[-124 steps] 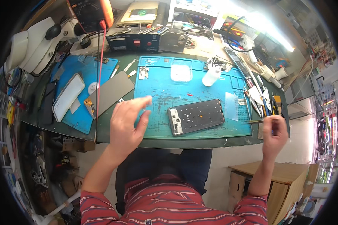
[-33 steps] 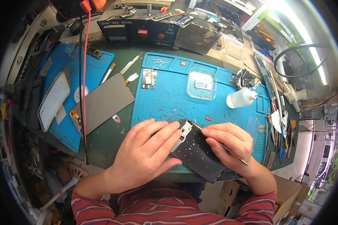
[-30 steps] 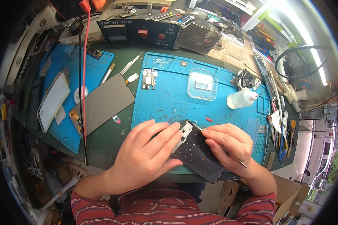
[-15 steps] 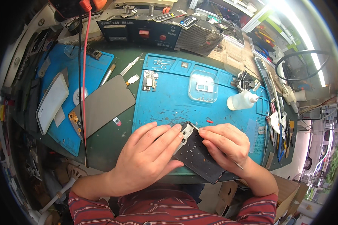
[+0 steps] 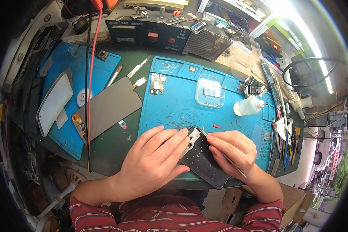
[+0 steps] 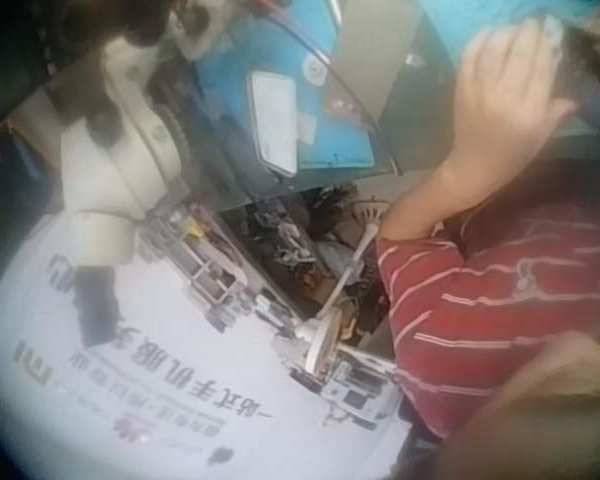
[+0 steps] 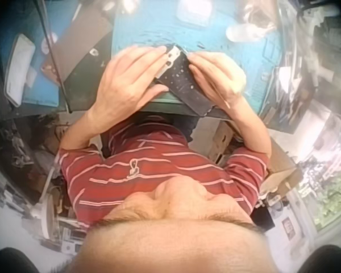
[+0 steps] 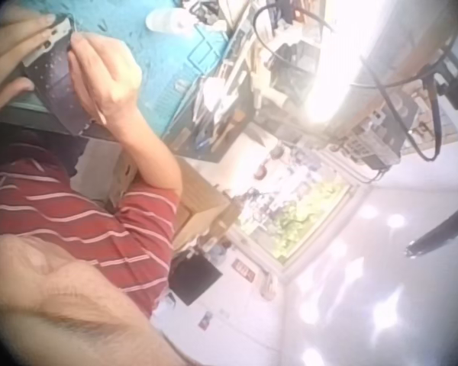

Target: The person disassembles a smartphone, removes the battery and internal components, cleans the back cover with a brush, and reassembles the device using tweezers and a screwdriver. The process includes detaching connectors, peeling off adhesive, and securing the back cover.

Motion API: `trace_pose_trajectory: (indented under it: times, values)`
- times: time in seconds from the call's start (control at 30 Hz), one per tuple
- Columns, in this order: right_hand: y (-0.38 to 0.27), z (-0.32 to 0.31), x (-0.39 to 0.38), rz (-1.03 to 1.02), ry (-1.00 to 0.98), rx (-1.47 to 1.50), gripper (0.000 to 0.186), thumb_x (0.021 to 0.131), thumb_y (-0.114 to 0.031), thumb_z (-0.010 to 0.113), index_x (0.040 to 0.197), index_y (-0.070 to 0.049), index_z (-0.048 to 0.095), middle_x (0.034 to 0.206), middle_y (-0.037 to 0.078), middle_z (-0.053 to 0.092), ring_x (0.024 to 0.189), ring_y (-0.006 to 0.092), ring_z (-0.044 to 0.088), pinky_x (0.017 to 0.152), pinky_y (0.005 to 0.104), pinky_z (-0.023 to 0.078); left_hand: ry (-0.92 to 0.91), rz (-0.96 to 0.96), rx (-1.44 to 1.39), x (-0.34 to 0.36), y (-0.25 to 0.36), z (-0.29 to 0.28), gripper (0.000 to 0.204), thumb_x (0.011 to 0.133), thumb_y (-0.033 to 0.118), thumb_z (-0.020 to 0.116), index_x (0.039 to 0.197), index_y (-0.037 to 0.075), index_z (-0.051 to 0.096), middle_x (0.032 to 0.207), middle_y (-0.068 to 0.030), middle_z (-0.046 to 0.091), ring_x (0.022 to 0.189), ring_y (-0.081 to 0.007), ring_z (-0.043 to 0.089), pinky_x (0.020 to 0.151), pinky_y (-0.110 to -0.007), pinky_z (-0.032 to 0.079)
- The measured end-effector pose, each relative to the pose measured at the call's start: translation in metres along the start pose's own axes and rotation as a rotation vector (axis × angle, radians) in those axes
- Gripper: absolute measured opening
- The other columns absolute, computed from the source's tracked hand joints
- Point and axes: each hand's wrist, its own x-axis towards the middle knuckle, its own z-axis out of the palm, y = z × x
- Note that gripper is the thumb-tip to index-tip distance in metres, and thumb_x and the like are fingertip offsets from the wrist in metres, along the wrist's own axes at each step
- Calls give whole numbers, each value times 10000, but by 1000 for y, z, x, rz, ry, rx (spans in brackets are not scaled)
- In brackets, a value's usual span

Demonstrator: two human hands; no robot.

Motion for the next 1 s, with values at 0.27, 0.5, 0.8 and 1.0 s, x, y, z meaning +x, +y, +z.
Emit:
trace_pose_trajectory:
  times: [0.27,0.5,0.8,1.0]
  values:
    - [-1,-1,0,-22,-19,-42,356,748,38,839,1094,20,756,1015,137,764,827,273,748,708,344,620,-2,-1,-4,0,0,0,645,811,321,862,1334,-10,680,1433,-120,652,1271,-295,612,1102,-495,486]
    - [-4,1,-1,-38,-21,-85,363,772,30,842,1127,3,770,1061,133,774,844,275,745,724,342,618,0,1,8,0,2,0,642,814,312,863,1341,-5,677,1440,-114,650,1280,-294,604,1107,-493,481]
    - [-1,4,-6,-109,-5,-148,366,789,-15,823,1147,-6,748,1095,109,755,866,238,741,734,317,631,7,1,18,-1,2,0,623,822,313,865,1339,19,680,1433,-105,651,1286,-296,600,1108,-491,480]
    - [-2,2,-5,-113,1,-150,368,790,-15,821,1150,-6,745,1095,103,755,872,241,741,746,320,634,60,21,-12,18,-4,-9,433,857,259,839,1211,40,721,1148,-96,740,1025,-283,692,882,-425,560]
